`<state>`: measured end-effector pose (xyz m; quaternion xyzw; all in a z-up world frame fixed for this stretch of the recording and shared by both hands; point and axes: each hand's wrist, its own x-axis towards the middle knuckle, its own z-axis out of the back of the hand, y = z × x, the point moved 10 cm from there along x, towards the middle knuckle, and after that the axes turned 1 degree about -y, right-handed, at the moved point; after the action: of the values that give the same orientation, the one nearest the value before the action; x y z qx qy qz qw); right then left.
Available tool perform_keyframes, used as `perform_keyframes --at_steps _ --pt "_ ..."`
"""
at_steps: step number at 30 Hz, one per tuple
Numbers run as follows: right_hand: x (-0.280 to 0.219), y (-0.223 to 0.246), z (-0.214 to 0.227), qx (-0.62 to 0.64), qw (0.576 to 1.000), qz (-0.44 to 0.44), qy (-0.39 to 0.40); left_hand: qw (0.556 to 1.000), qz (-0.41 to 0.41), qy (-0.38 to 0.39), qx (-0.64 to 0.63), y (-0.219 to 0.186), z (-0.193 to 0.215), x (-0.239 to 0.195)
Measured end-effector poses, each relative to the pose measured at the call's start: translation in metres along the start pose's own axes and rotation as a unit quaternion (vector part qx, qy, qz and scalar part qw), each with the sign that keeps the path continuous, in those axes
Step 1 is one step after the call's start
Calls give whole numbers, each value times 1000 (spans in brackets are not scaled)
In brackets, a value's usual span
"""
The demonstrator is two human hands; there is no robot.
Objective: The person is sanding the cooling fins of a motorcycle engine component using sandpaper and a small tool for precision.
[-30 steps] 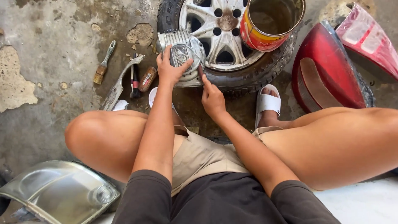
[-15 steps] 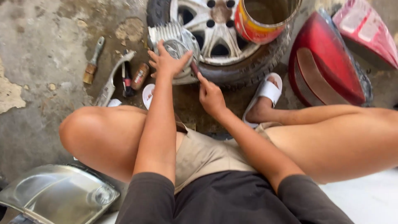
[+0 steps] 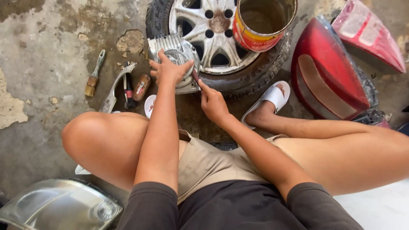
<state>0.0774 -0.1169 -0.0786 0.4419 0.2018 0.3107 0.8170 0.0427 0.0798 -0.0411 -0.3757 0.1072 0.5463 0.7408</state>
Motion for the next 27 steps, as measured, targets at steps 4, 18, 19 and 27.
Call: perform_keyframes --at_steps 4,18,19,27 --pt "4 -2 4 -63 997 45 -15 1000 -11 5 6 4 -6 10" --pt "-9 -7 8 60 997 42 -18 1000 -7 9 12 9 -8 24" --pt "-9 -8 10 56 998 38 -17 1000 -6 14 11 11 -13 21" --pt "-8 4 28 30 996 77 -22 999 10 22 40 10 -8 16"
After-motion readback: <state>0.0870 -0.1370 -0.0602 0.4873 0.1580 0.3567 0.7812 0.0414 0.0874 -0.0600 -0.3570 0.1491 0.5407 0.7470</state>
